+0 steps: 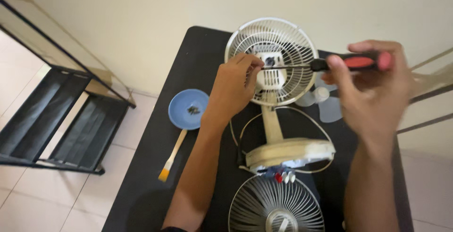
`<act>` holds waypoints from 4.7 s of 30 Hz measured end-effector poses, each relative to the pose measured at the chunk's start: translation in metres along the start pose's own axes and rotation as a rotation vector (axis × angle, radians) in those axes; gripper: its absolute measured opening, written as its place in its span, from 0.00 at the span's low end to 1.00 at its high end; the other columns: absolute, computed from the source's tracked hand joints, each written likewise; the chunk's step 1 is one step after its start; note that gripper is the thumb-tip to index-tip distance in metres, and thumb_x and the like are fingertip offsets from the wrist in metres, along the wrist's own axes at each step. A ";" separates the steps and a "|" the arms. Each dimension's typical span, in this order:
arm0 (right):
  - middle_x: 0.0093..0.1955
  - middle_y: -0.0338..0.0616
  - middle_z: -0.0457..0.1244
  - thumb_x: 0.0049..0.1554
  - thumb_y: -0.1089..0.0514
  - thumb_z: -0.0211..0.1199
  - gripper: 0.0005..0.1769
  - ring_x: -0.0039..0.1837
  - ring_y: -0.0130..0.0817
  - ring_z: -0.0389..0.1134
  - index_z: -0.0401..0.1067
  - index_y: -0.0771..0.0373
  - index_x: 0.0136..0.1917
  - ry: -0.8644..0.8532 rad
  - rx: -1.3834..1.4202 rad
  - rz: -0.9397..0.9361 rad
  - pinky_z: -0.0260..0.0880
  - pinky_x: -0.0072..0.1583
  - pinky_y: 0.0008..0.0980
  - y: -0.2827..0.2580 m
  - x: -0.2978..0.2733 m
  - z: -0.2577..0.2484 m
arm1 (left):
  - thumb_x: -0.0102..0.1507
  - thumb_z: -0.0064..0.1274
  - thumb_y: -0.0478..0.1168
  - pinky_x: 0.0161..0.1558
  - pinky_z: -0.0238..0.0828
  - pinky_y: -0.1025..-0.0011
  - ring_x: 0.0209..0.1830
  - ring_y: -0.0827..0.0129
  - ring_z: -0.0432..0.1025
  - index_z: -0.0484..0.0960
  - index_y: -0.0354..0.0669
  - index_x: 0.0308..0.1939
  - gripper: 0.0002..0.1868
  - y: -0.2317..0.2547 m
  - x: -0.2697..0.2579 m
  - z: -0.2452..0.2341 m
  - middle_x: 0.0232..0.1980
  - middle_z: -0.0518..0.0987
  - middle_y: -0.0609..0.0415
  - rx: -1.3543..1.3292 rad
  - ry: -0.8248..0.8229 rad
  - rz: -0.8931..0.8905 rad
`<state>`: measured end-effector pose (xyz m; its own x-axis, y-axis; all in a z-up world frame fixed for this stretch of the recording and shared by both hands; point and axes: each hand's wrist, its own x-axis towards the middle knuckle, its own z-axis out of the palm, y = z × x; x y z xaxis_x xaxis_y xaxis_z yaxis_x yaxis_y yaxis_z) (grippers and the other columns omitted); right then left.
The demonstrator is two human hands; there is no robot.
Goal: The person disassembles a white table fan using a screwdriver. They remove the back cover, unscrew and remove the speed control switch, and then detach the front wire cage from the fan head.
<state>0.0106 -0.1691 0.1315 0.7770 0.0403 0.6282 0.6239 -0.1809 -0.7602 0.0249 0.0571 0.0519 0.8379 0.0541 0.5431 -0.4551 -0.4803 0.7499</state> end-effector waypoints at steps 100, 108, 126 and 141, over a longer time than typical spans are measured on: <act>0.58 0.53 0.59 0.55 0.73 0.73 0.35 0.58 0.38 0.69 0.58 0.66 0.70 -0.242 0.057 -0.353 0.77 0.59 0.34 0.073 0.063 0.051 | 0.62 0.64 0.35 0.39 0.83 0.76 0.36 0.74 0.83 0.83 0.35 0.37 0.07 -0.041 0.041 0.023 0.36 0.86 0.52 -0.200 -0.112 0.052; 0.62 0.49 0.62 0.65 0.75 0.67 0.30 0.67 0.37 0.69 0.54 0.65 0.71 -0.326 0.215 -0.393 0.76 0.66 0.32 0.080 0.060 0.056 | 0.61 0.67 0.35 0.28 0.74 0.77 0.25 0.78 0.77 0.81 0.36 0.30 0.10 -0.039 0.042 0.022 0.27 0.83 0.55 -0.138 -0.095 -0.001; 0.62 0.55 0.63 0.66 0.63 0.61 0.19 0.67 0.41 0.71 0.58 0.64 0.66 -0.367 0.203 -0.399 0.75 0.66 0.34 0.072 0.067 0.051 | 0.65 0.62 0.34 0.47 0.82 0.73 0.44 0.67 0.85 0.86 0.37 0.50 0.11 -0.037 0.043 0.018 0.46 0.87 0.48 -0.144 -0.108 0.158; 0.58 0.56 0.67 0.55 0.71 0.80 0.27 0.58 0.38 0.72 0.68 0.72 0.62 -0.153 -0.155 -0.540 0.80 0.58 0.30 0.068 0.059 0.051 | 0.60 0.70 0.36 0.32 0.75 0.73 0.27 0.71 0.77 0.79 0.32 0.28 0.14 -0.036 0.043 0.029 0.26 0.80 0.52 -0.079 0.019 0.044</act>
<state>0.1028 -0.1286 0.1083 0.3626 0.3066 0.8801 0.9246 -0.2365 -0.2986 0.0864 0.0519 0.0373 0.8112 0.0518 0.5825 -0.5139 -0.4121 0.7524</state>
